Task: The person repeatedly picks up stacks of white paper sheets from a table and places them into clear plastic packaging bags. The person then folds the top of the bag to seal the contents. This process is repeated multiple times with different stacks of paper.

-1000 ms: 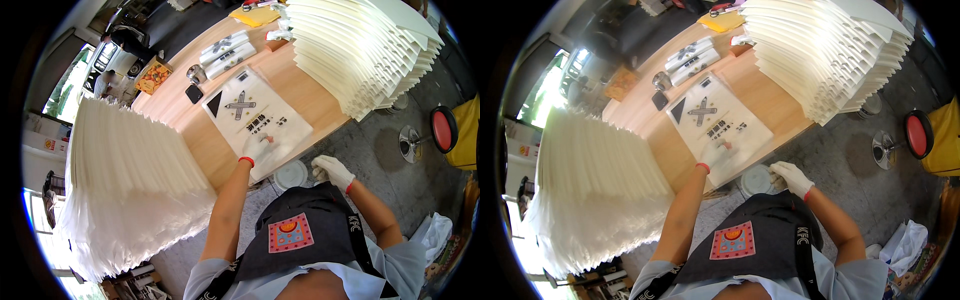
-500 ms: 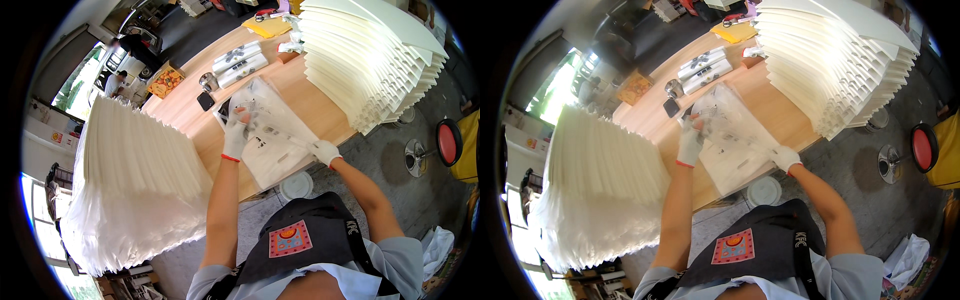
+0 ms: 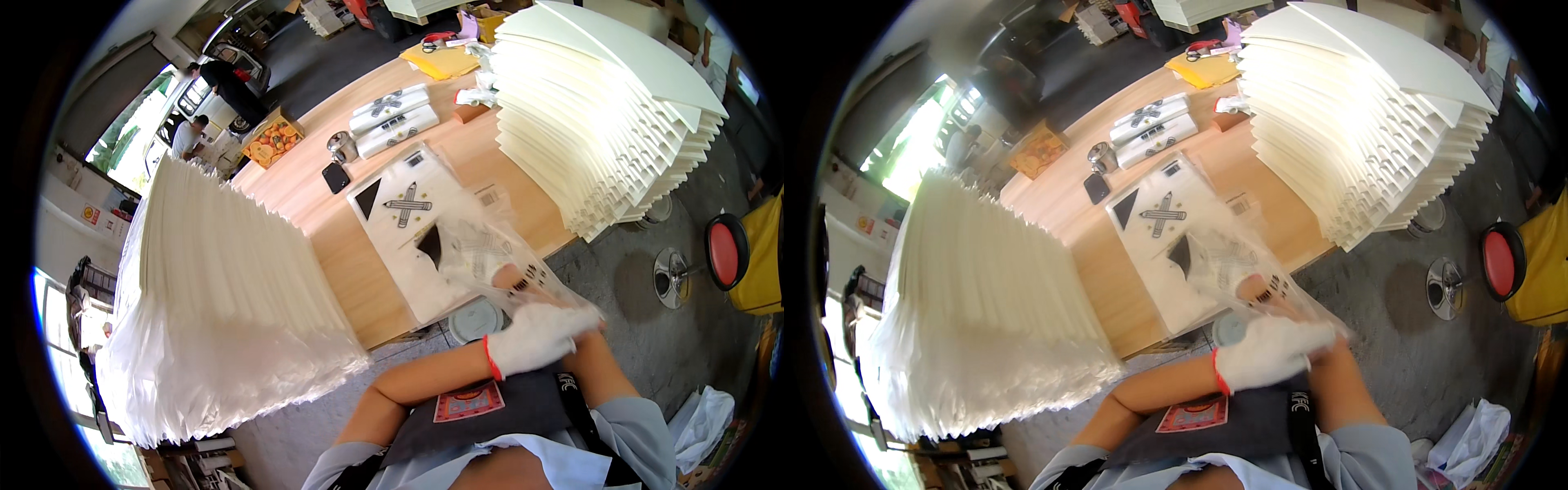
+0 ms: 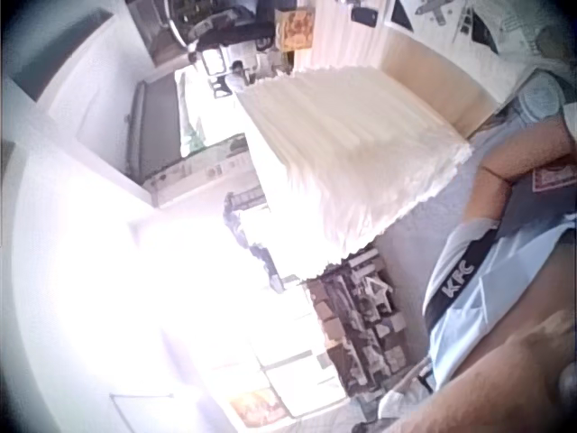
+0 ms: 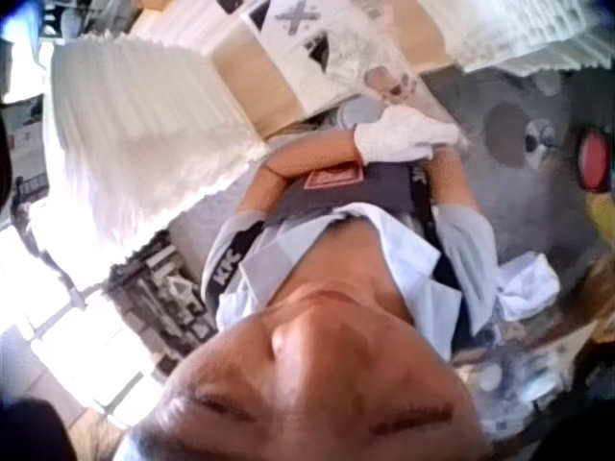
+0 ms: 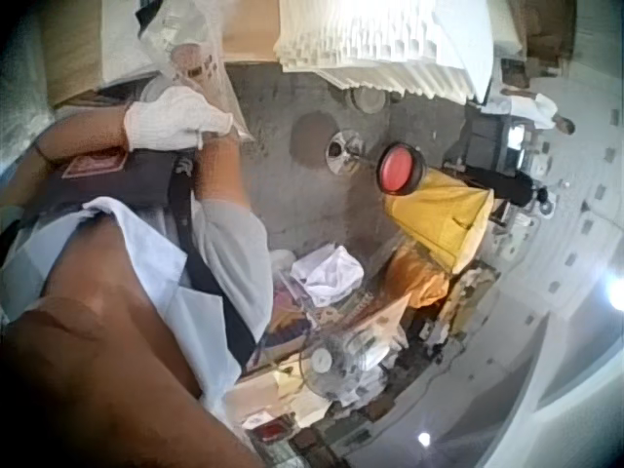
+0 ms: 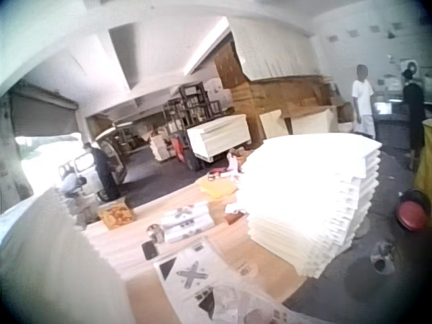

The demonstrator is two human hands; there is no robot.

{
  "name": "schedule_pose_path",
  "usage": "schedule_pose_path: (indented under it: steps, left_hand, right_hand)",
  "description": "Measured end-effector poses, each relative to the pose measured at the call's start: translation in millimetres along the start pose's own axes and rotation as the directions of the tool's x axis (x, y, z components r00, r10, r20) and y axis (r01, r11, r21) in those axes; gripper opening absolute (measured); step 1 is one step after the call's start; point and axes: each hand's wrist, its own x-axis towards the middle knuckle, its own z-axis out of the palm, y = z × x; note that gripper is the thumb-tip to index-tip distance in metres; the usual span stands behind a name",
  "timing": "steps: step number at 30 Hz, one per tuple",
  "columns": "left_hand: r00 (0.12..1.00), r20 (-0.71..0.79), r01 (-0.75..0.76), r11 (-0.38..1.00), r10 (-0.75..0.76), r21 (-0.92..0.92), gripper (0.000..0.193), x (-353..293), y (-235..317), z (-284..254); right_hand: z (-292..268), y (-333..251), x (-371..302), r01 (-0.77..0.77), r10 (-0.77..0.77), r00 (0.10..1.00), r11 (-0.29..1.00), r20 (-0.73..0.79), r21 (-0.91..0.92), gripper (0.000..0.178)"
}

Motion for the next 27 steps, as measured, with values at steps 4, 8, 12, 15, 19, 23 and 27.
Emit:
schedule_pose_path:
  steps: [4,8,12,15,19,23,27]
  left_hand:
    - [0.984,-0.138,-0.097,0.987,0.115,0.129,0.041,25,-58,-24]
    - [0.980,-0.199,0.035,0.996,-0.017,0.085,0.034,22,-107,-22]
    - [0.948,-0.311,0.072,0.997,-0.064,0.014,0.023,16,-130,5]
    - [0.983,-0.164,0.093,0.995,-0.085,0.038,0.024,11,-129,2]
    - [0.976,-0.208,0.045,0.993,-0.067,-0.110,0.026,9,-130,25]
    - [0.976,-0.149,0.137,0.981,-0.158,-0.140,0.018,6,-122,31]
    - [0.953,-0.196,0.236,0.972,-0.232,-0.006,0.016,-6,-120,28]
  right_hand:
    - [-28,17,-28,0.088,-0.088,0.996,0.996,0.032,-0.013,0.036]
    - [-146,23,-58,0.156,-0.178,0.981,0.956,0.071,0.248,0.034]
    - [-263,36,-84,0.158,-0.092,0.774,0.986,-0.627,0.050,0.021]
    - [-321,53,-90,-0.034,-0.034,0.558,0.997,-0.829,-0.064,0.020]
    - [-361,91,-73,-0.292,-0.036,0.635,0.914,-0.772,-0.283,0.036]
    - [-368,134,-62,-0.534,0.139,0.761,0.688,-0.633,-0.491,0.046]
    - [-368,131,-52,-0.478,0.175,0.808,0.753,-0.563,-0.452,0.044]
